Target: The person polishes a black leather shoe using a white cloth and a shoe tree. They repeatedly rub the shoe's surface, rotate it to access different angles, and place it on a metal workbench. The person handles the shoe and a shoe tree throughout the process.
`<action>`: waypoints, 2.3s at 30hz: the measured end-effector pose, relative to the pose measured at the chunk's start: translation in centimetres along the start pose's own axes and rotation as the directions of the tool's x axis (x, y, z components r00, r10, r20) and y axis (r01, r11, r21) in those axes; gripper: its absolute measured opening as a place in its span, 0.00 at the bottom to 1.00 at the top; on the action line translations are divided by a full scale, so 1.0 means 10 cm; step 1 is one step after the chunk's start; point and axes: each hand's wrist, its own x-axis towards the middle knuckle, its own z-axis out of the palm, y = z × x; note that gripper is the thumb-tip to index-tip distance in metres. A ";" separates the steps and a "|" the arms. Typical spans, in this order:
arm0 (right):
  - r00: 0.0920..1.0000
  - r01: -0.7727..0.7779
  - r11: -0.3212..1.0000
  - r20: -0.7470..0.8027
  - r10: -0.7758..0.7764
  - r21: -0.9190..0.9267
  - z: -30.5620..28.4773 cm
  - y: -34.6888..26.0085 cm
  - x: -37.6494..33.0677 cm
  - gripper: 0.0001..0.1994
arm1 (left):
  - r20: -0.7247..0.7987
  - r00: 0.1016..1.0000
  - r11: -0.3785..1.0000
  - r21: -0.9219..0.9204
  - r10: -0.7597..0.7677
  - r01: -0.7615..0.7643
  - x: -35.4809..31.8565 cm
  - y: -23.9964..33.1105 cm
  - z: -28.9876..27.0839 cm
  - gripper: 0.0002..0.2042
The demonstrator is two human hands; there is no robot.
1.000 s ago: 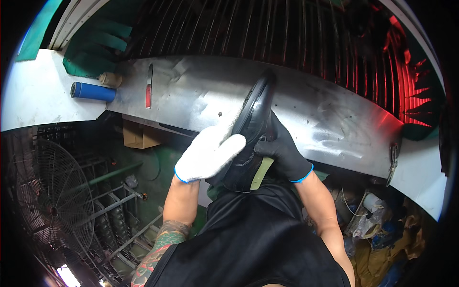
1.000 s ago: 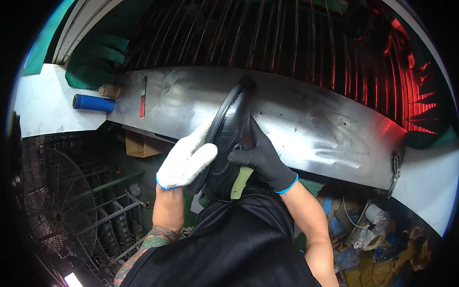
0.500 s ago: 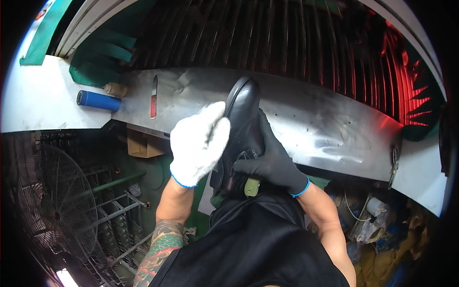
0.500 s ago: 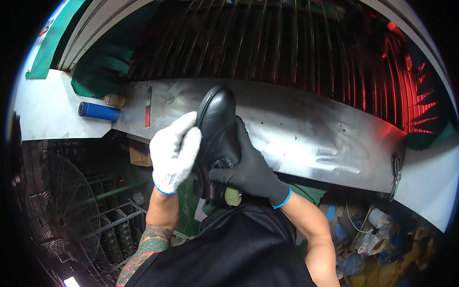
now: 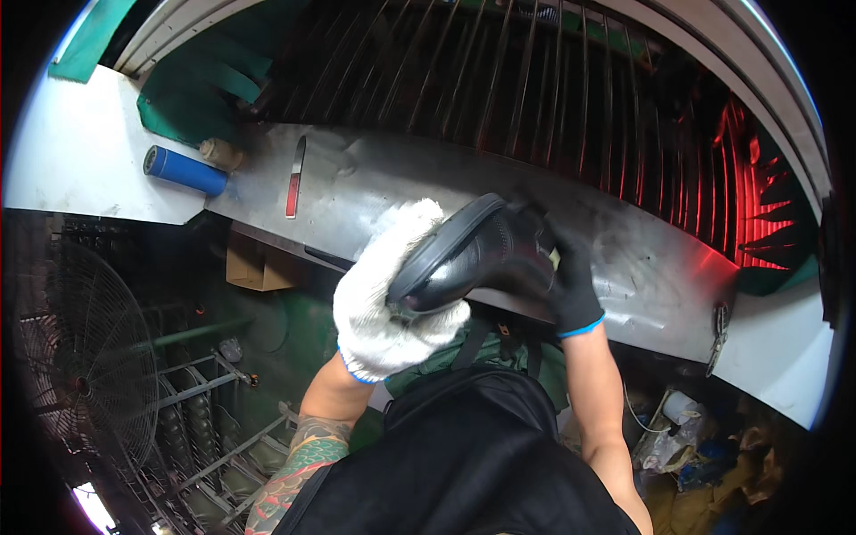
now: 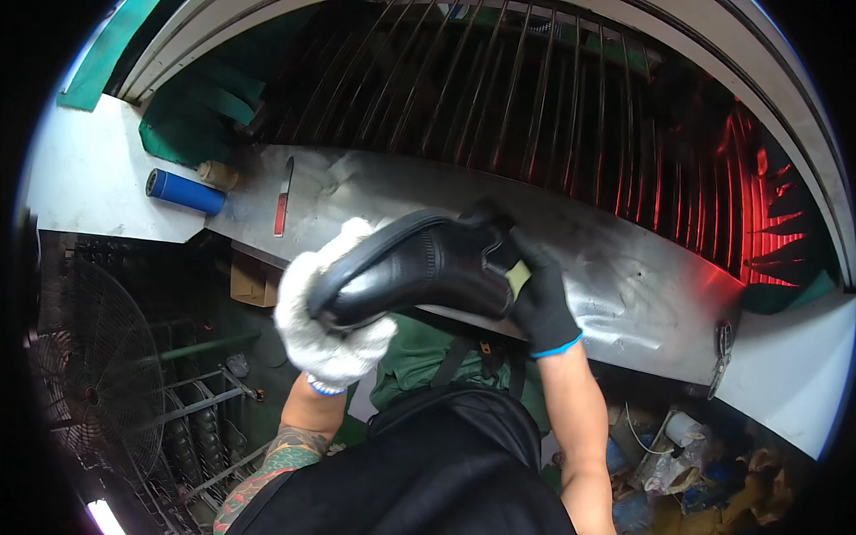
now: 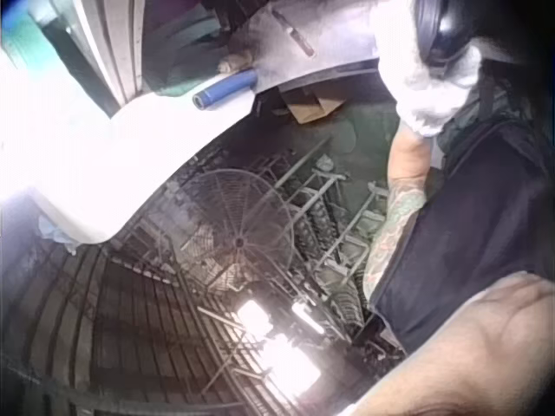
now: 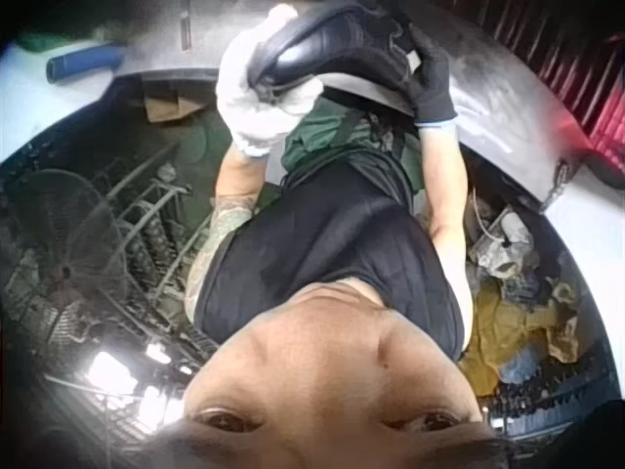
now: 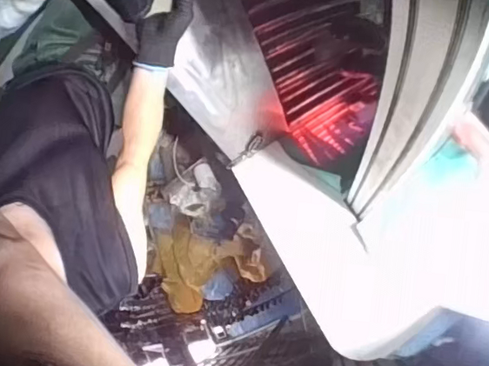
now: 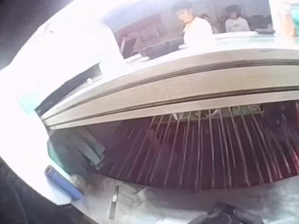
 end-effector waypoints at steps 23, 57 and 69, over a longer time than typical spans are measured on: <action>0.929 0.369 0.816 0.145 -0.341 -0.445 0.81 -0.55 0.40 0.57 | 0.272 0.915 0.579 -0.711 -0.297 0.399 0.75 -0.81 0.46 0.44; 0.976 0.216 0.841 0.105 -0.189 -0.495 0.54 -0.53 0.46 0.41 | 0.123 0.839 0.445 -0.801 -0.531 0.400 0.75 -0.69 0.78 0.35; 0.975 0.219 0.879 0.058 -0.215 -0.424 0.68 -0.58 0.38 0.44 | 0.291 0.879 0.416 -0.795 -0.378 0.441 0.78 -0.81 0.65 0.43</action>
